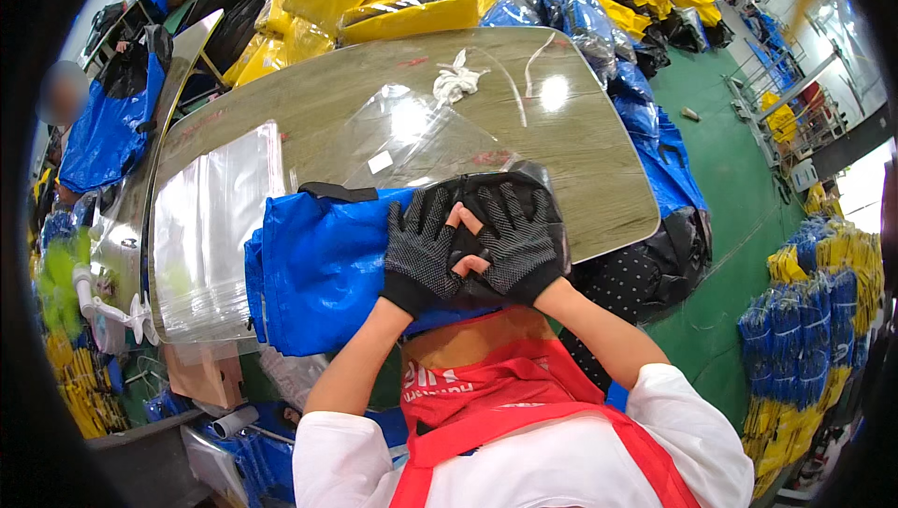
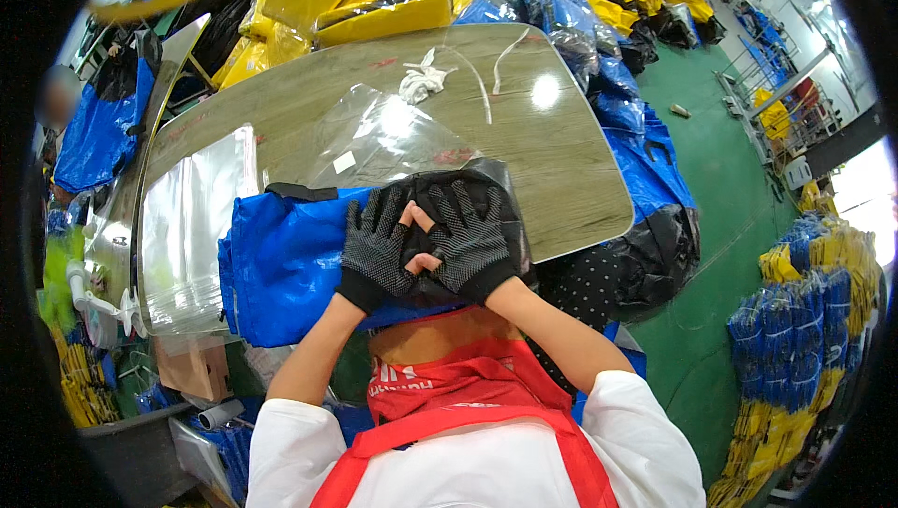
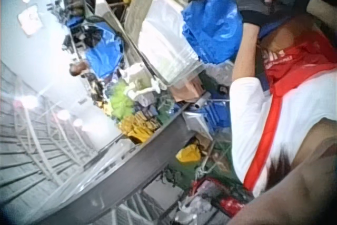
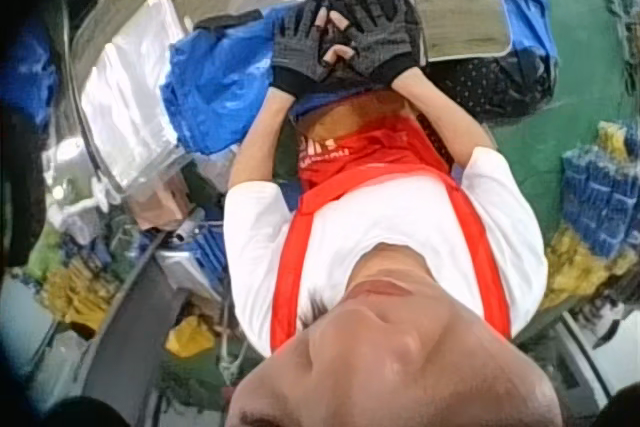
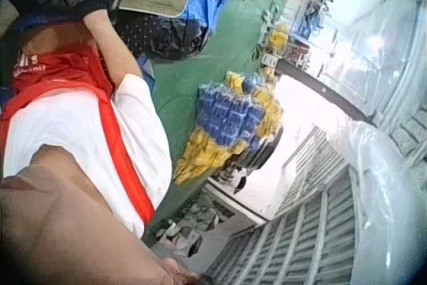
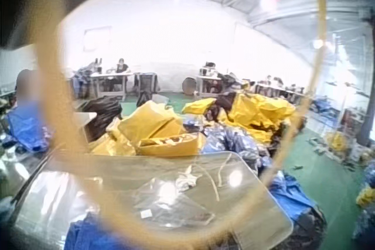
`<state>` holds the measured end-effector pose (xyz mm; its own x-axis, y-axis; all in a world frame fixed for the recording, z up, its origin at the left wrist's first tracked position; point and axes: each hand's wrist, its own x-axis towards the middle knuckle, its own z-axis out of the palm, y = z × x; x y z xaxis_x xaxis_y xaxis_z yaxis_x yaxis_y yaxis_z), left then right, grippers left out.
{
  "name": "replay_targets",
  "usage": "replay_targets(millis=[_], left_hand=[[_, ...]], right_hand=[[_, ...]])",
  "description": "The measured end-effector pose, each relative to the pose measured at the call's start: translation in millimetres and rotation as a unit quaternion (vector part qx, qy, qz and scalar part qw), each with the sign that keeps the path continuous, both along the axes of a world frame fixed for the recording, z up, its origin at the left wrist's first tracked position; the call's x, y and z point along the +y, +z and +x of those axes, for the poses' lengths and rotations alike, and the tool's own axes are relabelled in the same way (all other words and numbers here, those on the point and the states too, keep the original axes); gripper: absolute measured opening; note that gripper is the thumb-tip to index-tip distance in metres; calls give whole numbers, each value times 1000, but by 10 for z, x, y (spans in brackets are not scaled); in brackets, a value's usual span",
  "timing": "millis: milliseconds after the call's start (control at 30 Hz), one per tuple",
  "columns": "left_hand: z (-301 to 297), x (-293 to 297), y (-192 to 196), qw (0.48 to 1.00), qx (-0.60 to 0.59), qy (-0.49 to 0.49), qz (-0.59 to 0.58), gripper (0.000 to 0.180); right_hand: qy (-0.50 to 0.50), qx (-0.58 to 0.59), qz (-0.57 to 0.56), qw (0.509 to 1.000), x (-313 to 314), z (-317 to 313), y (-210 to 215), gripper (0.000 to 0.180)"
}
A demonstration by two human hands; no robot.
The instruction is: The person repeatedly places blue and black plastic bags into clear poly bags on a table, folds the openings, and stacks the sealed packages. The worker handles each bag one at a time and continues the cycle throughout the clip.
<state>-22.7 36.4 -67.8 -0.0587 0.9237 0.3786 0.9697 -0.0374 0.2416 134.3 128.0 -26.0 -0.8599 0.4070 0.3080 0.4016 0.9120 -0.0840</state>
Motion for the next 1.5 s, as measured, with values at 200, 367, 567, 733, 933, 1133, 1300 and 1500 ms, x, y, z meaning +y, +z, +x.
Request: replay_targets(millis=[200,367,567,733,933,1133,1300,1500], left_hand=[[-188,-80,-325,996,-94,2,-7,50],[-780,-1019,272,930,12,342,137,66],[-1825,-2256,121,751,-540,363,-114,76],[-1491,-2021,989,678,-688,201,-161,69],[-87,-163,1396,588,-803,-33,-93,49],[1041,1184,331,811,-578,-36,-85,45],[1469,1344,395,968,-236,-79,-3,57],[1829,1579,674,996,47,-8,-78,55]], right_hand=[[-34,-77,-112,990,-7,-266,-277,65],[-30,-17,-42,999,-273,-237,-206,70],[26,74,-144,986,-685,-695,89,66],[-15,26,-111,993,-776,-903,-521,56],[-39,105,-296,948,-516,-428,-334,43],[73,58,-231,968,-479,198,-288,41],[105,-16,-271,957,-294,1074,-195,39],[7,-191,-384,903,403,2437,506,39]])
